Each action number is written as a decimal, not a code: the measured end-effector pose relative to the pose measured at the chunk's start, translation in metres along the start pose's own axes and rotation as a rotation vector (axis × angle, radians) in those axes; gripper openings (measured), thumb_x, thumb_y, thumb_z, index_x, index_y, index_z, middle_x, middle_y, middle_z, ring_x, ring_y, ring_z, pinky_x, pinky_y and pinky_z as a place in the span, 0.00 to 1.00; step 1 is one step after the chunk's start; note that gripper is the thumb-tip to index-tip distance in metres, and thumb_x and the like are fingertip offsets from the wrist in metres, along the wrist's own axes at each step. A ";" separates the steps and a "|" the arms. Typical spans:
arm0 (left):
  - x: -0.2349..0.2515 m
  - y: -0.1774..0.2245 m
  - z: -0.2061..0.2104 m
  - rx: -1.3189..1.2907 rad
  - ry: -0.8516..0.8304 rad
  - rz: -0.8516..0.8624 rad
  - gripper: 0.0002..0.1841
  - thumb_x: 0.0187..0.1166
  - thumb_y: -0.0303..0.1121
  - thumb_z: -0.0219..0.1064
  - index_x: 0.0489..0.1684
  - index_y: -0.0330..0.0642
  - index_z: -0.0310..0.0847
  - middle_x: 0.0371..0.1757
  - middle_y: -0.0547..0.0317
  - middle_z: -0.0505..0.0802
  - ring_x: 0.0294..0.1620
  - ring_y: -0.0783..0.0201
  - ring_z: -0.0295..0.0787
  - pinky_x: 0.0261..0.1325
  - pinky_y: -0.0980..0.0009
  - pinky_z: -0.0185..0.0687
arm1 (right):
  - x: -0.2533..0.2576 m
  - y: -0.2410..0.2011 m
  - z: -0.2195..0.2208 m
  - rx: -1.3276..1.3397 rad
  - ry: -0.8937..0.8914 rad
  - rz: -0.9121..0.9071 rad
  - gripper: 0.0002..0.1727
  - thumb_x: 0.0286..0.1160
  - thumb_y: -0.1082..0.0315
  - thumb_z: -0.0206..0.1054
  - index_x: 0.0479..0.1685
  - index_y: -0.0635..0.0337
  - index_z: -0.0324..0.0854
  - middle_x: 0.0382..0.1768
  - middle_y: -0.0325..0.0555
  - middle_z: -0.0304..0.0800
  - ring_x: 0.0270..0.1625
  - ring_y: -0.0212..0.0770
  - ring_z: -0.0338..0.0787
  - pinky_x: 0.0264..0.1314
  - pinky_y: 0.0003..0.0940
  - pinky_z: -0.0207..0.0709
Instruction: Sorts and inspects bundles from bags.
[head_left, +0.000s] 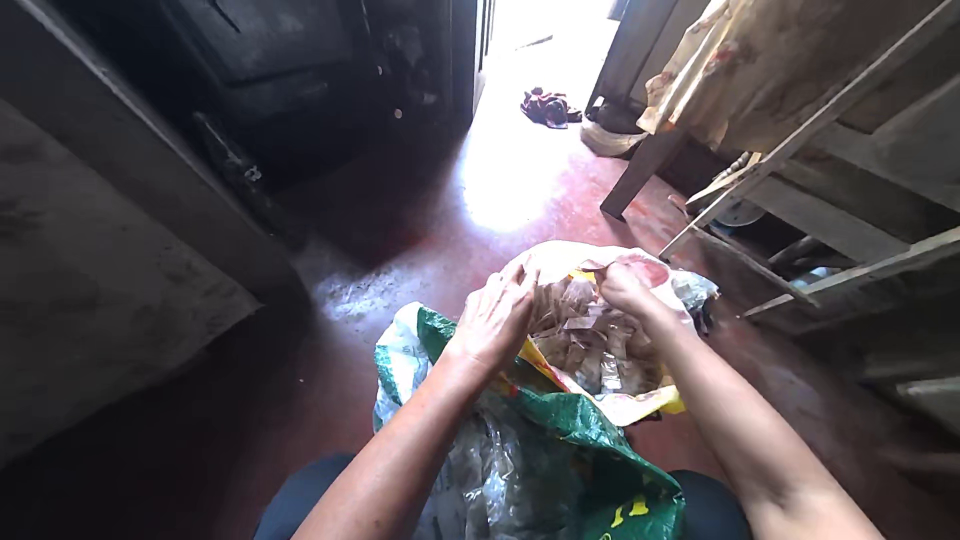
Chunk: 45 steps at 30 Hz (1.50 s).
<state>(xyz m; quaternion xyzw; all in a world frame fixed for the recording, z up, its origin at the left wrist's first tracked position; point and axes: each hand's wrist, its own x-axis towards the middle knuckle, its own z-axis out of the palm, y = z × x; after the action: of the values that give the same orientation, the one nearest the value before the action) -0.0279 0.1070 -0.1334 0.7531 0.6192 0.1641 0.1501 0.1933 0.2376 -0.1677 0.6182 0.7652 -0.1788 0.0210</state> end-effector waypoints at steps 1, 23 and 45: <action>0.001 0.000 0.000 -0.014 -0.004 0.008 0.27 0.84 0.22 0.56 0.85 0.42 0.70 0.76 0.40 0.80 0.63 0.40 0.87 0.56 0.48 0.85 | 0.009 0.001 0.010 -0.040 -0.024 0.028 0.17 0.86 0.68 0.60 0.61 0.74 0.82 0.62 0.72 0.86 0.69 0.69 0.84 0.71 0.68 0.72; -0.002 0.001 -0.006 -0.032 -0.018 -0.017 0.25 0.83 0.23 0.56 0.81 0.39 0.74 0.71 0.41 0.83 0.55 0.44 0.90 0.54 0.49 0.85 | -0.014 0.010 0.009 0.388 -0.072 0.022 0.26 0.70 0.60 0.79 0.64 0.66 0.83 0.60 0.60 0.89 0.65 0.50 0.88 0.73 0.52 0.77; -0.019 -0.016 0.001 0.017 0.091 0.124 0.27 0.83 0.21 0.56 0.83 0.45 0.74 0.77 0.30 0.78 0.60 0.25 0.85 0.54 0.26 0.79 | -0.271 0.077 -0.134 0.390 0.996 -0.323 0.18 0.72 0.70 0.75 0.57 0.69 0.79 0.53 0.38 0.88 0.53 0.16 0.88 0.59 0.14 0.83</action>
<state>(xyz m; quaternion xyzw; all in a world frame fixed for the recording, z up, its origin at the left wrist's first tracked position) -0.0449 0.0909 -0.1421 0.7831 0.5787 0.2021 0.1048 0.3555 0.0369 0.0071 0.4952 0.7205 -0.0042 -0.4854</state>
